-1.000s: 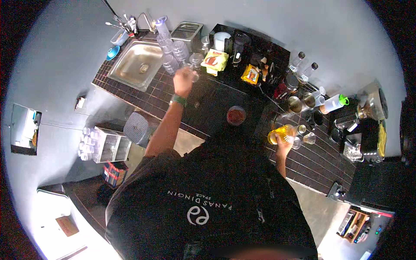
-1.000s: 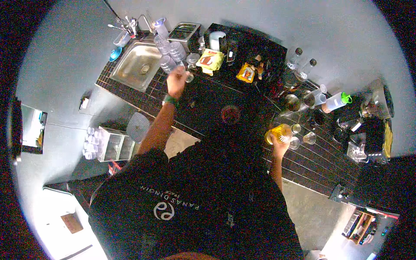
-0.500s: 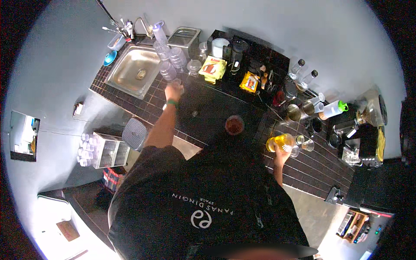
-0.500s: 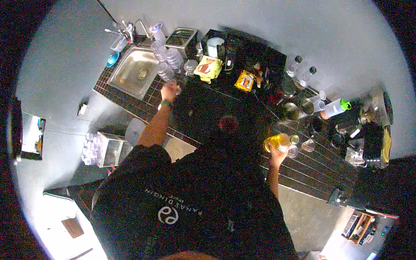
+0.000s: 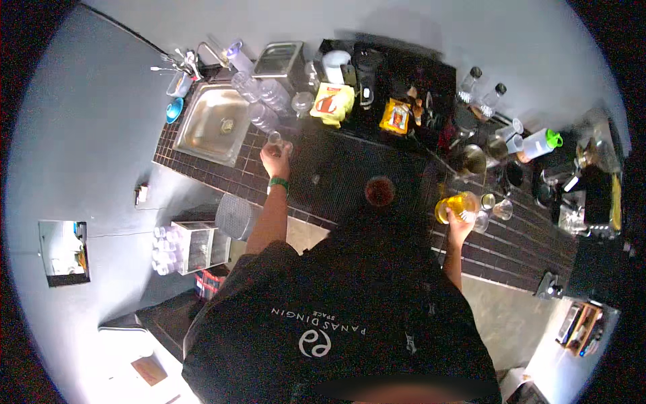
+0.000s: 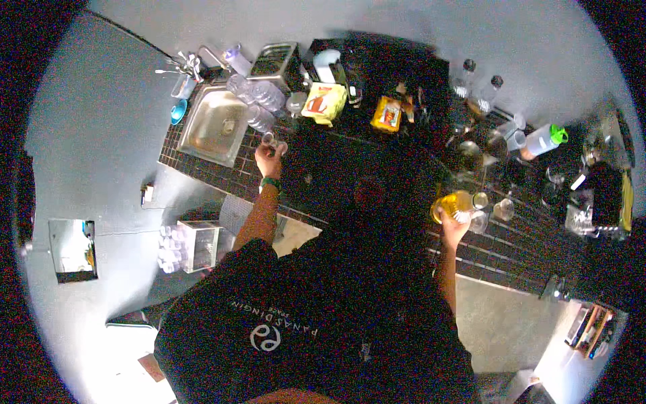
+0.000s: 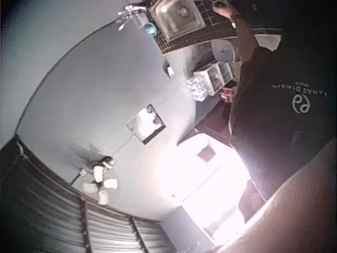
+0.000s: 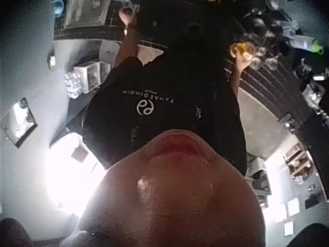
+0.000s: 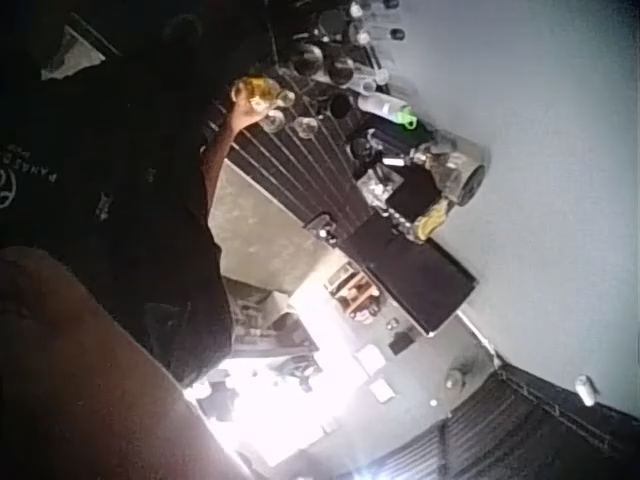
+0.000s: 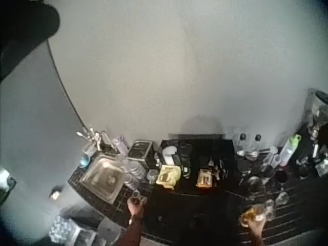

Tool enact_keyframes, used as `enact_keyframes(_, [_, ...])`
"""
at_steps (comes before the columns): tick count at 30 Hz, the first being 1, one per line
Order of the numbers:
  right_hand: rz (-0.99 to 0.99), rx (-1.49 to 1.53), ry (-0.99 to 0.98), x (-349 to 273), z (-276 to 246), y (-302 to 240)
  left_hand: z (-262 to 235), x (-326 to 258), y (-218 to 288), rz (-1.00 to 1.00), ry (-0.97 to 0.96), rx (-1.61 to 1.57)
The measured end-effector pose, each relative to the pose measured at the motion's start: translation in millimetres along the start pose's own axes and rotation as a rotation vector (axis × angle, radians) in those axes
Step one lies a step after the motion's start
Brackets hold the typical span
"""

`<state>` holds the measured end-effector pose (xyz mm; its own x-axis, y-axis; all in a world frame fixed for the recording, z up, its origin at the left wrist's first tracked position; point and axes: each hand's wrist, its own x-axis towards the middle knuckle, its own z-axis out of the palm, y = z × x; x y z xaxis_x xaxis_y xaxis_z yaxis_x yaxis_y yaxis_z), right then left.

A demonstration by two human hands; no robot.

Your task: Preparing a drink by measuring liquid ingredients, using a handheld frother, and mixing in a shaker.

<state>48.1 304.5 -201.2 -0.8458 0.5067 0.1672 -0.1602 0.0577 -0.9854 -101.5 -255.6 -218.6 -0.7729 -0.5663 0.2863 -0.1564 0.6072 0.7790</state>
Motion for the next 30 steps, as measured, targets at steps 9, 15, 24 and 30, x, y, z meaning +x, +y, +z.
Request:
enact_keyframes(9, [0.011,-0.006,0.025,2,-7,24,-35,-105,58,0.077,-0.432,0.022])
enact_keyframes(15, [0.061,-0.187,-0.078,22,-6,37,-24,-103,46,0.491,-0.498,0.195])
enact_keyframes(24, [0.012,-0.047,-0.009,-1,10,-16,-51,-104,243,0.549,-0.610,-0.244])
enact_keyframes(30, [-0.022,-0.171,-0.080,-2,11,-21,-33,-143,391,0.929,-0.973,-0.364])
